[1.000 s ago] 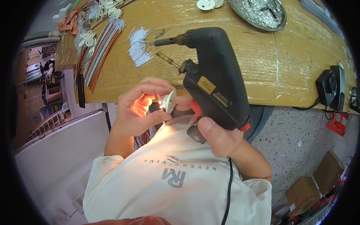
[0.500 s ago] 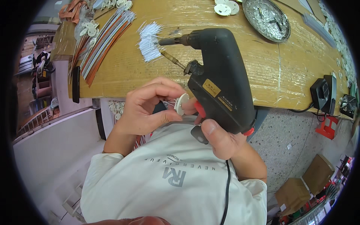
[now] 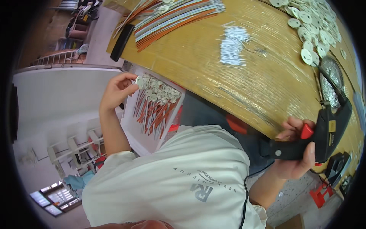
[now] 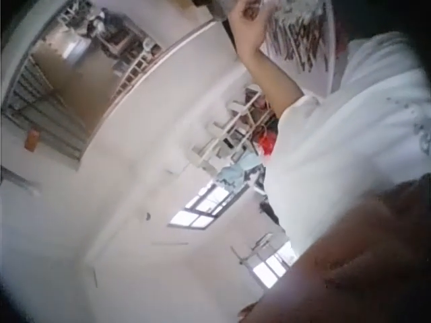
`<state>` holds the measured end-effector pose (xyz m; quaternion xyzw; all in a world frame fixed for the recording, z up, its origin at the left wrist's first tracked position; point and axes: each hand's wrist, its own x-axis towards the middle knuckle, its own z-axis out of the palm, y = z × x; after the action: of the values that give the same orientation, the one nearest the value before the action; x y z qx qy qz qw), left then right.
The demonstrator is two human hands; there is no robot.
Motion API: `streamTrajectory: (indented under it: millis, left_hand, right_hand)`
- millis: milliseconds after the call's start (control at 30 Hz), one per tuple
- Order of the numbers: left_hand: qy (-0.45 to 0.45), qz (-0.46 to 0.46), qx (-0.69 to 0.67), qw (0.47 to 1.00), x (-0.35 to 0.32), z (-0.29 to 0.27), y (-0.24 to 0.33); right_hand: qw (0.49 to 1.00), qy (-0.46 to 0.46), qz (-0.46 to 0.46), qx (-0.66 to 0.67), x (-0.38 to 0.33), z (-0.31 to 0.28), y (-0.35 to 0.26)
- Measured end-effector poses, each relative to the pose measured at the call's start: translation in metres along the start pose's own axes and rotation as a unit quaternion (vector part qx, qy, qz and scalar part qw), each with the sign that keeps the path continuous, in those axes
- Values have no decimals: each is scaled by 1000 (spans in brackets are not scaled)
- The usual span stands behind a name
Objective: Assembling small plastic components using a handheld heating tool at a manual workstation.
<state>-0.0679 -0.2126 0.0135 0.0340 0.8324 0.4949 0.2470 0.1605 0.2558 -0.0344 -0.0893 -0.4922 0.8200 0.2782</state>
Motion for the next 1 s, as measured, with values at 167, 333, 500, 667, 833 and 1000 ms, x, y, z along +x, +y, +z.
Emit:
streamTrajectory:
  millis: [167,333,500,667,833,1000]
  left_hand:
    - [114,-107,138,978,34,-58,-160]
    - [268,-72,211,937,56,-76,-278]
    - [218,-30,257,941,63,-63,-279]
    - [-143,-138,235,952,48,-11,-83]
    - [-204,133,88,966,19,70,87]
    - [-97,443,215,865,94,179,175]
  right_hand:
    - [1000,22,4,-13,5,-27,7]
    - [999,42,12,-8,5,-23,12]
    - [998,66,14,-5,3,-13,13]
    - [996,87,9,3,-1,-9,13]
    - [995,92,-2,-24,1,-2,11]
    - [994,110,-24,9,-1,-14,15]
